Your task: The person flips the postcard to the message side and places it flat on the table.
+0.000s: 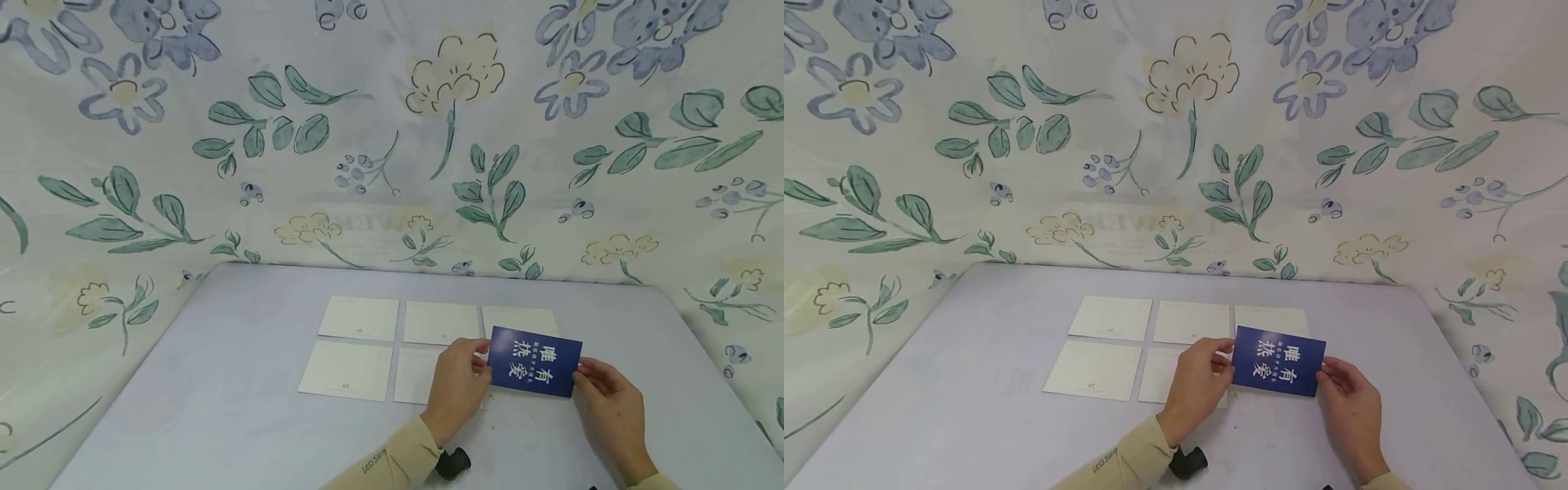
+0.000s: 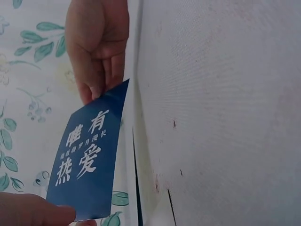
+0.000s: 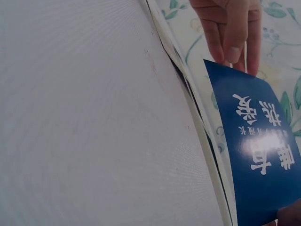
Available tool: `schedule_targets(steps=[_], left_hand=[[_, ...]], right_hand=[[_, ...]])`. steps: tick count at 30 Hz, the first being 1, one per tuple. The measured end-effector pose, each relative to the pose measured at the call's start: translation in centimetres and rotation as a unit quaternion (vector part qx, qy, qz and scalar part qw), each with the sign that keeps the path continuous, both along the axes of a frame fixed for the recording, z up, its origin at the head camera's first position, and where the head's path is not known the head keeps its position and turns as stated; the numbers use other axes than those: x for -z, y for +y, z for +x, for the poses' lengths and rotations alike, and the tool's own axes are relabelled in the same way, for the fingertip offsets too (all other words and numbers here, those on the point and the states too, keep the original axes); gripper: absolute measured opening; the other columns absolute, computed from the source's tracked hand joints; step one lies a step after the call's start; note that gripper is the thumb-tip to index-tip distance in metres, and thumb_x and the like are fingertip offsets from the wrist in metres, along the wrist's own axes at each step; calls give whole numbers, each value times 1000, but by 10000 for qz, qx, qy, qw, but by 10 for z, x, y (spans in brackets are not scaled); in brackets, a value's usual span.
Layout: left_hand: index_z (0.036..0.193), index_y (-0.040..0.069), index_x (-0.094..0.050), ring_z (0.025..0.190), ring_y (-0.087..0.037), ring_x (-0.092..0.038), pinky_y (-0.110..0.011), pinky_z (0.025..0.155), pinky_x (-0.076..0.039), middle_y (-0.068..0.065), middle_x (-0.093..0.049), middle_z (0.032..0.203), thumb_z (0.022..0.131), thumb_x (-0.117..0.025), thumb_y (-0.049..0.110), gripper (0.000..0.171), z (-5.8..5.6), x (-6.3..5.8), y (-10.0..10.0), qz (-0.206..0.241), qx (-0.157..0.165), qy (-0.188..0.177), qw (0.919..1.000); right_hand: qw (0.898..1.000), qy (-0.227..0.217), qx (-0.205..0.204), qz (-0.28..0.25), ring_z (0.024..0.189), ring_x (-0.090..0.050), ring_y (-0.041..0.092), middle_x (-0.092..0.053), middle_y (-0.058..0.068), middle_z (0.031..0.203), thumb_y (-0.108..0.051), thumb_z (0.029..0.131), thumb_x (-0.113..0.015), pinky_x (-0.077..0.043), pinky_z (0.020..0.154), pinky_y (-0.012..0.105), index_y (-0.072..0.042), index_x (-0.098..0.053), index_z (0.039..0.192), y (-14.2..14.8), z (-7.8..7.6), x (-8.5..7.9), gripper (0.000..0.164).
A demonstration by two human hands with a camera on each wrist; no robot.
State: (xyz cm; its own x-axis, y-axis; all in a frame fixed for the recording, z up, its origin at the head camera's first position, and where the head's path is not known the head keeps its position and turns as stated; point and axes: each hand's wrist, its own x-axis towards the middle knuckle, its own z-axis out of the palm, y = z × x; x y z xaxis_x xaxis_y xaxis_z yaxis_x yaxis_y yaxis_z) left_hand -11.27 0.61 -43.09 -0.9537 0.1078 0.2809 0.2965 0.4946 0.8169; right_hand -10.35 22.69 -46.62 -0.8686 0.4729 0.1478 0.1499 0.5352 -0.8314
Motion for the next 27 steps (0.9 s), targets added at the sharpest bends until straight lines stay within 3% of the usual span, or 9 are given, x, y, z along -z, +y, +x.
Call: schedule_targets(steps=[11,27], left_hand=[[115,6,-62,81,-9,-61,-16,70,-49,-2,-62,100,79,-69,5,37,2,-4,1,-161,-65,-51,9998],[115,6,-60,85,-12,-61,-18,76,-49,-3,-61,99,80,-69,7,37,4,-6,2,-226,-89,97,9997]], right_hand=[[9999,-108,6,-128,80,-54,-4,-64,9,107,-6,88,-58,-44,65,5,-8,-61,118,-1,-1,0,29],[9990,219,-161,-350,86,-57,-2,-63,8,110,-4,89,-57,-44,71,5,-7,-60,118,1,0,1,29]])
